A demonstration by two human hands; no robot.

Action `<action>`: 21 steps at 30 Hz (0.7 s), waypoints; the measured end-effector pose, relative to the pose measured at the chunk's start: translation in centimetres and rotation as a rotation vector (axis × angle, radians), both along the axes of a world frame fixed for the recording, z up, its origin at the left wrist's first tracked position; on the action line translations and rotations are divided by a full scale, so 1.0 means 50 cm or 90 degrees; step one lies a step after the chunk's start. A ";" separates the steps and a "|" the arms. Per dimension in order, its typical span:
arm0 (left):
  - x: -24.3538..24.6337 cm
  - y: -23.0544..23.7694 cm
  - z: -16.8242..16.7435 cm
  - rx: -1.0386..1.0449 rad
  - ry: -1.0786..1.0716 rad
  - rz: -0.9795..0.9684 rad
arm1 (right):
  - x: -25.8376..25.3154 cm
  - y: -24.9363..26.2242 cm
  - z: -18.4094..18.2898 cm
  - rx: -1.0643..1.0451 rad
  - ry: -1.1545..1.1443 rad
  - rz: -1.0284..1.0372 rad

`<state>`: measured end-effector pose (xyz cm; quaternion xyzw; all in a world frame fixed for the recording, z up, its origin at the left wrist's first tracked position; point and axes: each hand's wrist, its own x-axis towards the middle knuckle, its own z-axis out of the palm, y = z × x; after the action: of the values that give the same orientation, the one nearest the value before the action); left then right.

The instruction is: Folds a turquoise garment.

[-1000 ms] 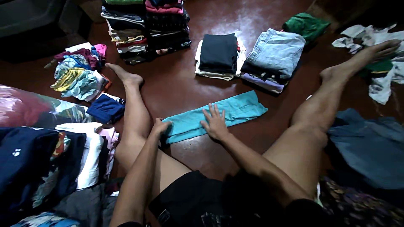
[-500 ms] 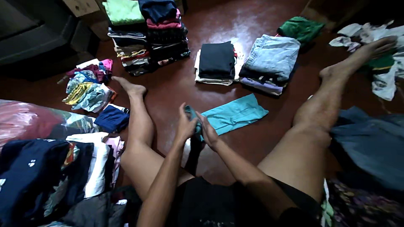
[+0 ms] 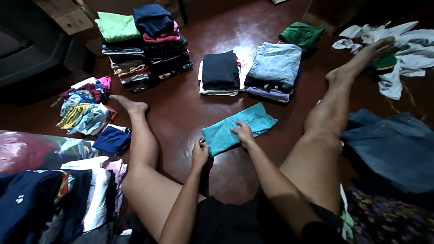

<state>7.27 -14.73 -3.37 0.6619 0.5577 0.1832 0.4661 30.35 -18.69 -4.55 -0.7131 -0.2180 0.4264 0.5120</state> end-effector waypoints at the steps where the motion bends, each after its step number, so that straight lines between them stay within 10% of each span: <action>1: 0.003 0.006 0.006 0.002 -0.001 -0.002 | 0.003 0.004 0.001 0.002 -0.042 0.014; 11: 0.034 0.004 -0.018 0.008 0.078 0.068 | -0.015 -0.019 0.035 0.069 -0.627 0.018; 17: 0.057 0.019 -0.020 -0.096 0.128 0.064 | -0.079 -0.020 -0.078 -0.157 -0.670 0.357; 21: 0.045 0.021 -0.016 -0.154 -0.106 0.160 | -0.086 -0.019 -0.073 -0.139 -0.650 0.381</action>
<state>9.51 -13.67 -4.16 0.5087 0.6136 0.2256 0.5602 26.05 -19.63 -8.21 -0.7841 -0.5822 0.1756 0.1241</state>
